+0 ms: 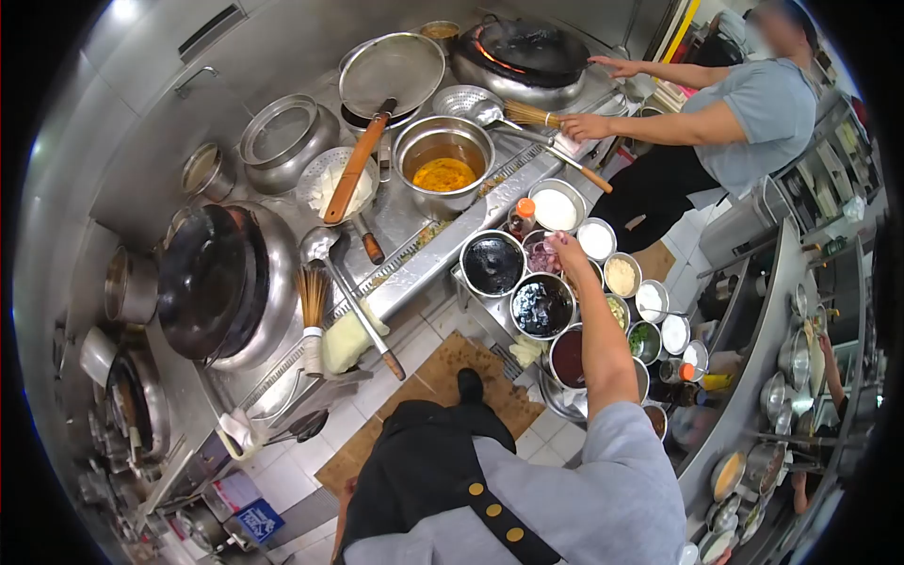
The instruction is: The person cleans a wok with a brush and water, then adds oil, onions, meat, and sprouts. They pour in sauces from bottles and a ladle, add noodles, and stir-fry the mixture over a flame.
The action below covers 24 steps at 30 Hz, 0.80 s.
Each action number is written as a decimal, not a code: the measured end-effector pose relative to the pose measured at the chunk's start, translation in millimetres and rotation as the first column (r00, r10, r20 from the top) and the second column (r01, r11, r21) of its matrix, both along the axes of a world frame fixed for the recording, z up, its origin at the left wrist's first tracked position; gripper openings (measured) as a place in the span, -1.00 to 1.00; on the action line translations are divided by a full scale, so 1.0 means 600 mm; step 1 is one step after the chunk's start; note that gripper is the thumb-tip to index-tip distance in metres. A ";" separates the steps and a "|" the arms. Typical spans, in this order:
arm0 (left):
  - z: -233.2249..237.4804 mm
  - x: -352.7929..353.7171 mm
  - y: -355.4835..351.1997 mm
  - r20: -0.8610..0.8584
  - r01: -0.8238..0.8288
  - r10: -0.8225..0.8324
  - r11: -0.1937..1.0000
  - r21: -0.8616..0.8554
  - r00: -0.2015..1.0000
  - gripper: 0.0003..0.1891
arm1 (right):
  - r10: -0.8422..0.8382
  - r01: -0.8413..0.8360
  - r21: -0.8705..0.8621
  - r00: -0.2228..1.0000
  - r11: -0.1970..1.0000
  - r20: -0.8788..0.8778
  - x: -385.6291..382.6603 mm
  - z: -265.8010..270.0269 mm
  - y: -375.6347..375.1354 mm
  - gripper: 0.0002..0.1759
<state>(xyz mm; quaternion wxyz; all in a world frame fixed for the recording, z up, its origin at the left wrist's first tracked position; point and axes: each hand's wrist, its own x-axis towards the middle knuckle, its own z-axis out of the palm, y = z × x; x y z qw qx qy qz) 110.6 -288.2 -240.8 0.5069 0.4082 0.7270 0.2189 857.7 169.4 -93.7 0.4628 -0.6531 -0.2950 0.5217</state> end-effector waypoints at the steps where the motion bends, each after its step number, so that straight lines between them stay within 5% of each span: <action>1: -0.019 -0.015 0.002 0.063 0.021 -0.022 1.000 0.012 0.998 -0.61 | 0.001 -0.001 0.009 1.000 1.000 0.010 -0.007 0.002 -0.006 -0.80; 4: -0.052 -0.050 0.022 0.199 0.060 -0.071 0.997 0.058 0.977 -0.61 | -0.212 0.217 -0.001 0.951 0.976 -0.226 -0.024 0.013 -0.019 -0.85; 7: -0.044 -0.093 0.037 -0.047 0.120 -0.116 0.987 0.107 0.992 -0.63 | -0.255 0.276 0.093 0.948 0.957 -0.188 -0.057 0.046 -0.029 -0.84; 10: 0.021 -0.092 0.044 0.058 -0.125 0.124 0.992 0.014 0.991 -0.64 | -0.030 0.138 0.278 0.932 0.950 -0.360 -0.129 0.134 -0.022 -0.83; 11: 0.028 -0.100 0.042 0.110 -0.210 0.213 0.977 -0.033 0.971 -0.64 | -0.076 0.147 0.255 0.961 0.956 -0.267 -0.189 0.192 -0.021 -0.81; 16: 0.001 -0.179 -0.012 0.102 -0.340 0.358 0.927 -0.157 0.928 -0.63 | 0.280 -0.156 0.402 0.921 0.902 -0.271 -0.526 0.366 -0.023 -0.75; 19: 0.019 -0.208 -0.060 0.166 -0.470 0.502 0.860 -0.197 0.849 -0.63 | 0.496 -0.328 0.414 0.765 0.849 -0.411 -0.760 0.383 -0.002 -0.79; 22: -0.071 -0.253 -0.142 0.259 -0.547 0.617 0.783 -0.297 0.743 -0.62 | 0.589 -0.471 0.354 0.674 0.808 -0.446 -0.991 0.354 0.064 -0.83; 23: -0.090 -0.263 -0.178 0.263 -0.550 0.619 0.782 -0.293 0.740 -0.62 | 0.718 -0.553 0.464 0.464 0.692 -0.519 -1.048 0.305 0.124 -0.84; 24: -0.105 -0.272 -0.213 0.299 -0.557 0.627 0.777 -0.293 0.719 -0.61 | 0.644 -0.585 0.285 0.610 0.759 -0.462 -1.110 0.318 0.142 -0.83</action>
